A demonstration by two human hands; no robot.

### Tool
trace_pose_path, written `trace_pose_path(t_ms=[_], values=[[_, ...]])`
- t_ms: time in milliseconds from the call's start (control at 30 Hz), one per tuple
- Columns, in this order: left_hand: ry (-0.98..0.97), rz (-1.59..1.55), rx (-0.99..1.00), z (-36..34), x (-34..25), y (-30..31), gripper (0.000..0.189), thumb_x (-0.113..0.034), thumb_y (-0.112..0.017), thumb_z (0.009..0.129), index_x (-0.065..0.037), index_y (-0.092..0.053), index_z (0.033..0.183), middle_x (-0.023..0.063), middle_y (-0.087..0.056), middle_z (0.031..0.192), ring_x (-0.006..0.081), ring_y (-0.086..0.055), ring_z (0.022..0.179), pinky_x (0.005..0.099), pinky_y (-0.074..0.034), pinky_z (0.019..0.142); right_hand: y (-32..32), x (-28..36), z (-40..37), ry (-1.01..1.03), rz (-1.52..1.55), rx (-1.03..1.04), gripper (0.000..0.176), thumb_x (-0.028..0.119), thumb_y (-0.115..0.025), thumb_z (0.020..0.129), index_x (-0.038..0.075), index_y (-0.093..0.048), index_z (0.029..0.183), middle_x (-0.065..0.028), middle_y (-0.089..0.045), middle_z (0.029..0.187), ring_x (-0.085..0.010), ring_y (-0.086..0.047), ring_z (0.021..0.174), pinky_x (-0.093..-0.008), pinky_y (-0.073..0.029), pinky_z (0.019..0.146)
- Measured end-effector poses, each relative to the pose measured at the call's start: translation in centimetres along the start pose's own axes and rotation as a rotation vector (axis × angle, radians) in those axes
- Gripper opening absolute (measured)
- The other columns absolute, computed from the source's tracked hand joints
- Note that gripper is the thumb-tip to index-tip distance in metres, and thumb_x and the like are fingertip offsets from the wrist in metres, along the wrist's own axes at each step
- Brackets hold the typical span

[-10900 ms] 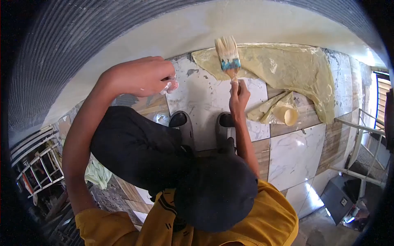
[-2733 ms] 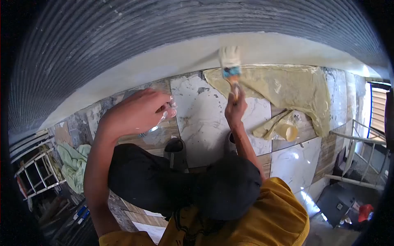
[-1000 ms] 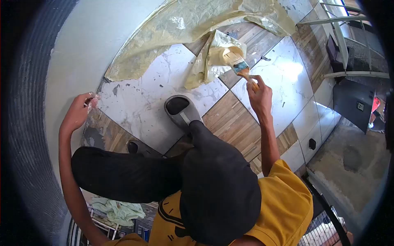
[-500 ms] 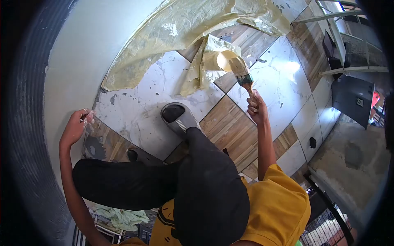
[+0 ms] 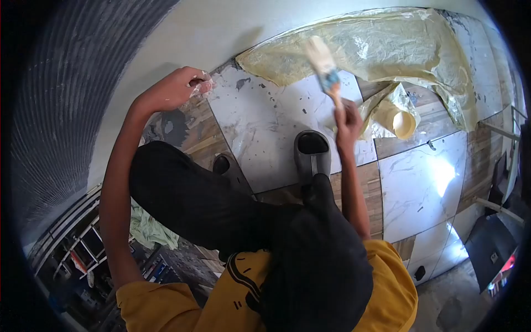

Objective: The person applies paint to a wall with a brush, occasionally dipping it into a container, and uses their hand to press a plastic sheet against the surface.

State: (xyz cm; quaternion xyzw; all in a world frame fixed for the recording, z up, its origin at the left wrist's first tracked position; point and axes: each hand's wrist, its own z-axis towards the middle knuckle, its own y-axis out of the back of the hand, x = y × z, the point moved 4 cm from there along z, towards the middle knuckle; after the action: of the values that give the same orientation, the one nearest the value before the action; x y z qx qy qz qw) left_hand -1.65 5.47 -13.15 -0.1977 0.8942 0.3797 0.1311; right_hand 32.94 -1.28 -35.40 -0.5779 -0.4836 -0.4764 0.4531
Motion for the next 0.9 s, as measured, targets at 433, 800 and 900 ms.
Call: trace_pose_path(t_ms=[433,800,900], values=[[0.108,-0.093,0.002,-2.6,5.8,1.2,0.024,-0.014,-0.055,0.100,0.006,-0.066,0.109,0.0084,-0.067,0.092,0.0148,-0.060,0.086,0.0290,-0.047,0.083,-9.9,-1.4,6.0,0.126,-0.278,-0.003,0.026,0.018,-0.072,0.088,0.000,-0.068,0.107,-0.0134,-0.068,0.075,-0.0142,-0.060,0.062,-0.0300,-0.049,0.061],[0.072,-0.147,0.055,-2.5,6.5,1.2,0.028,-0.019,-0.058,0.100,0.006,-0.065,0.110,0.0065,-0.067,0.090,0.0127,-0.059,0.086,0.0288,-0.046,0.083,-11.3,-4.1,7.9,0.148,-0.471,-0.031,0.029,0.025,-0.069,0.090,0.002,-0.071,0.107,-0.0222,-0.068,0.074,-0.0357,-0.068,0.066,-0.0394,-0.052,0.064],[0.082,-0.114,0.042,-2.6,6.4,1.4,0.029,-0.020,-0.058,0.100,0.006,-0.065,0.110,0.0063,-0.066,0.089,0.0127,-0.058,0.085,0.0289,-0.046,0.082,-11.2,-4.4,8.1,0.131,-0.500,-0.032,0.030,0.026,-0.069,0.089,0.001,-0.070,0.107,-0.0228,-0.067,0.074,-0.0352,-0.067,0.064,-0.0392,-0.051,0.063]])
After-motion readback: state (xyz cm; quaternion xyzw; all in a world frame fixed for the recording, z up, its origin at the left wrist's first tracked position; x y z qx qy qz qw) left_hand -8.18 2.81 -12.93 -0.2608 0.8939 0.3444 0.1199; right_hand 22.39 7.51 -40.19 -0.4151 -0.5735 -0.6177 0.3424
